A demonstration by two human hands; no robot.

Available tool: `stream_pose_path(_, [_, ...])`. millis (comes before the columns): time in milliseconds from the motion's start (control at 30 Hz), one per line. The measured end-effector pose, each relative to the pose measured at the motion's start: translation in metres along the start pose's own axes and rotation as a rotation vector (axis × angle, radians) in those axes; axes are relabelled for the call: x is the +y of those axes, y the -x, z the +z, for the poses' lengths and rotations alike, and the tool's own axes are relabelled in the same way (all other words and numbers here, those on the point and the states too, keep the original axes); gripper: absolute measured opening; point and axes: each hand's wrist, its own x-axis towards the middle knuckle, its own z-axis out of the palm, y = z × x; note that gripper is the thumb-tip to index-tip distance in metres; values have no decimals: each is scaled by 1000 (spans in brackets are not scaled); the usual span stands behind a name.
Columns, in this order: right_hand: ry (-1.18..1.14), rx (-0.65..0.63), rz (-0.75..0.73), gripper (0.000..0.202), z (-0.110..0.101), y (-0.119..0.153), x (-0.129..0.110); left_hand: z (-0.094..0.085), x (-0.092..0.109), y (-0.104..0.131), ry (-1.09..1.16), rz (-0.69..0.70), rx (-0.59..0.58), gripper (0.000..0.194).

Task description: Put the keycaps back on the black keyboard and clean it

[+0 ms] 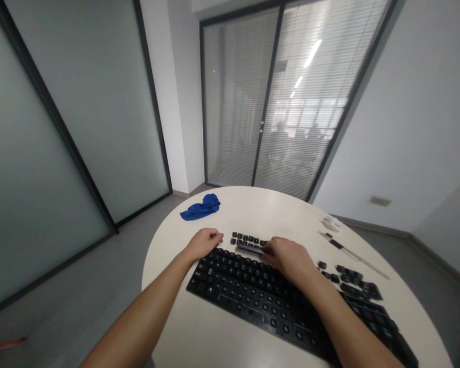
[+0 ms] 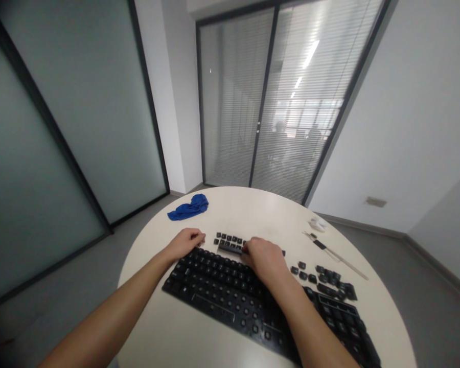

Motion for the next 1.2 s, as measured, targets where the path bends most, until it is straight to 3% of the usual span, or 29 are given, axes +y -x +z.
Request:
stream_pose_path(167, [-141,39,-47,17,-24,18,-17,1,-3,0,9,-10,3,40])
stream_pose_path(467, [-203,-239,-176,17,-31,52,-58,2,-3,0,24,-13,6,40])
stream_pose_path(1200, [-107,-305,-213,19,-33,53,-61,3,-6,-1,21,-17,12,41])
